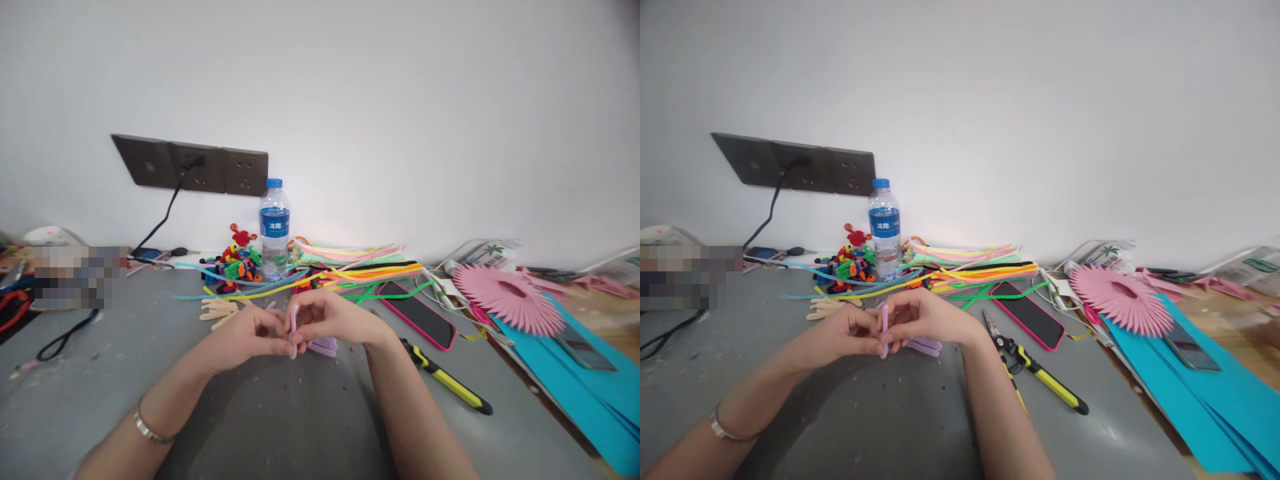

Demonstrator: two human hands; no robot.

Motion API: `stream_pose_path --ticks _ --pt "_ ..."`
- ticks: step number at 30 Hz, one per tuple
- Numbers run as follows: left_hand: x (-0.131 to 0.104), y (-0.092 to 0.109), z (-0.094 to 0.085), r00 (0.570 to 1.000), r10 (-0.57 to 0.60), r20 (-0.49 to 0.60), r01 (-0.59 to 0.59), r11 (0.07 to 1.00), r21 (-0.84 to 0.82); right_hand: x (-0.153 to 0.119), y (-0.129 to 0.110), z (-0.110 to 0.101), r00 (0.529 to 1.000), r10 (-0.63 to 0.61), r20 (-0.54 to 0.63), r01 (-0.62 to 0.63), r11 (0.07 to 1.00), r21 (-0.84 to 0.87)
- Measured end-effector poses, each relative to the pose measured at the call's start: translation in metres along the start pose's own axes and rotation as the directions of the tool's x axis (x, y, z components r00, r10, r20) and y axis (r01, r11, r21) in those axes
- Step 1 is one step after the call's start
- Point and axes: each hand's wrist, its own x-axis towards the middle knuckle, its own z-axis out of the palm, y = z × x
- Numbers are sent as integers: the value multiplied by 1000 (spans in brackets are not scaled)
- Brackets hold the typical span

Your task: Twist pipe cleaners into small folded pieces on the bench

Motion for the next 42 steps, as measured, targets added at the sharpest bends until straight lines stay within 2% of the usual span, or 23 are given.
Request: stream_pose_path --ticks 4,7,10,13,17,20,22,24,26,28,31,34,37,39,42 --pt "0 1 1 999 -15 -30 15 1000 8 -1 -2 -1 1000 23 -17 -24 999 -47" --pt "1 0 2 986 -5 -165 7 1000 11 1 -2 -2 990 -54 -130 40 994 -102" --pt "4 -2 1 944 27 -328 14 992 123 6 -1 0 959 -153 -240 107 975 -195" --pt "5 -4 1 897 81 -435 34 967 251 14 3 3 920 -218 -326 138 958 -251" --pt "5 -5 0 857 184 -481 7 930 368 18 8 4 909 -190 -372 104 966 -238" --pt "5 -5 1 848 214 -486 -11 922 387 16 6 2 906 -193 -376 60 940 -337" --pt "6 -5 3 843 149 -517 -29 972 233 15 4 3 877 -265 -400 71 896 -438" --pt "8 -6 6 840 -8 -542 -46 995 -86 17 4 6 799 -397 -452 118 840 -530" --pt "10 -8 9 841 -174 -513 -83 895 -438 21 6 11 685 -554 -474 183 760 -623" --pt "12 -11 12 857 -241 -455 -141 740 -658 27 10 16 595 -686 -418 236 647 -725" --pt "13 -14 15 883 -221 -413 -213 597 -773 33 17 21 542 -791 -282 246 470 -847" --pt "13 -17 15 883 -232 -408 -228 548 -805 34 20 20 555 -807 -203 221 378 -899" --pt "14 -17 13 868 -262 -423 -219 562 -797 31 19 14 613 -777 -143 225 346 -911" --pt "14 -16 11 842 -290 -455 -215 594 -776 28 17 11 644 -753 -134 234 360 -903" --pt "15 -14 10 795 -300 -527 -207 682 -701 23 13 8 692 -704 -160 249 441 -862"
